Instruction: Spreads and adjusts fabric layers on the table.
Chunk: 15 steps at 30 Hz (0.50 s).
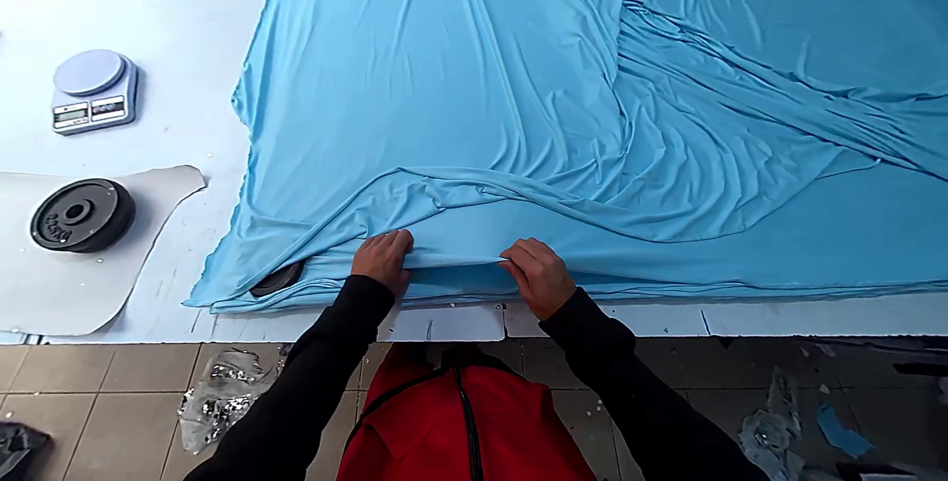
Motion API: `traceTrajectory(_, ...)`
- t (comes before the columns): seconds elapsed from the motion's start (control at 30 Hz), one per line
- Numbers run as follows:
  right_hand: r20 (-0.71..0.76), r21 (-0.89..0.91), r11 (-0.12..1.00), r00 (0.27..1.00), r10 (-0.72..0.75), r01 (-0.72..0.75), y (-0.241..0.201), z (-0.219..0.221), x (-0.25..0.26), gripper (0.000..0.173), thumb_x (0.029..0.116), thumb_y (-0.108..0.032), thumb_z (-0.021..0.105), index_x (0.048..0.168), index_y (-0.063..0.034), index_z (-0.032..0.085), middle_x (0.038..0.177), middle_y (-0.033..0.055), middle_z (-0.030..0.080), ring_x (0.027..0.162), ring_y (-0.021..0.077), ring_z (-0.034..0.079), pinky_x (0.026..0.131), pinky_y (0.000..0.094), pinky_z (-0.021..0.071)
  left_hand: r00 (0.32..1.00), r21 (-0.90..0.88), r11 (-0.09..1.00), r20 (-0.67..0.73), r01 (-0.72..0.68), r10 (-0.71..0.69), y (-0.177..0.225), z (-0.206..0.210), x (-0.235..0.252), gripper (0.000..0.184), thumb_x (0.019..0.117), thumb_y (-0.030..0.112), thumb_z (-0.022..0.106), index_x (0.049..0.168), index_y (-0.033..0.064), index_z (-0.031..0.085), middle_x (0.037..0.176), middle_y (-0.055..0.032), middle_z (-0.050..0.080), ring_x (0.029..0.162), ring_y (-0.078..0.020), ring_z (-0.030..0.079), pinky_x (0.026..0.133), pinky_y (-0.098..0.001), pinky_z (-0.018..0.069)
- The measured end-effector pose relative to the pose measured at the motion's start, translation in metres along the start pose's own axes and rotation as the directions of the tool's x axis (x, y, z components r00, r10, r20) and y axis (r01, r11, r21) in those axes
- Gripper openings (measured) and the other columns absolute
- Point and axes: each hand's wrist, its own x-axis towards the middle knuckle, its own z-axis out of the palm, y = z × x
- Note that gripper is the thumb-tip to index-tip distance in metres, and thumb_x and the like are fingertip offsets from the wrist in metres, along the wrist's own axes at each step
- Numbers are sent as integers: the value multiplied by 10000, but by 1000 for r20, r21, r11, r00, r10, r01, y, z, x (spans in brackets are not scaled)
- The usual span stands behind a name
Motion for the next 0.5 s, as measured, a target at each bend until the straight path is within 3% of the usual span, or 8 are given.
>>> traceTrajectory(0.07,27,-13,1000,999,-27,27,2,-2,-1,192,1005,-181,623,937,-30,720,833,97,661,799,258,662,730,391,569,998,-2,1000,-57,29,-29,-3,-7,-1,362,713,-65,794,1042,17,668,986,-175,712,917,-379,718,777,-575,579)
traceTrajectory(0.13,63,-34,999,997,-38,40,6,1,-6,125,973,-130,664,957,-22,723,835,111,665,802,268,676,745,383,593,993,30,998,-100,63,-59,-18,-18,-11,390,705,-101,783,1062,13,675,1008,-198,689,909,-405,710,701,-593,585)
traceTrajectory(0.23,128,-106,994,992,19,-5,20,9,-18,79,916,-26,701,988,2,716,865,150,666,826,307,688,760,409,606,986,80,986,-91,149,-142,-51,-35,-35,362,750,-109,758,1086,6,687,1099,-240,663,992,-460,682,748,-641,578)
traceTrajectory(0.33,122,-231,965,980,159,-128,39,15,-37,183,810,63,739,985,15,720,903,186,660,862,357,683,772,472,602,970,82,968,-82,236,-229,-78,-47,-60,355,762,-120,745,1096,-13,690,1177,-286,636,1067,-507,643,861,-676,540)
traceTrajectory(0.4,48,-301,933,974,223,-199,46,6,-43,218,767,20,785,972,-3,717,907,188,664,856,373,677,747,512,580,961,52,968,-138,247,-239,-87,-52,-74,306,778,-111,739,1070,-31,694,1156,-302,635,1032,-517,643,861,-683,525)
traceTrajectory(0.5,-63,-318,909,963,264,-270,45,-16,-46,227,725,33,794,925,-22,703,955,189,677,886,385,671,769,557,546,965,-8,984,-196,178,-176,-95,-56,-96,174,840,-78,665,1007,-40,698,1050,-270,667,905,-456,676,777,-639,546)
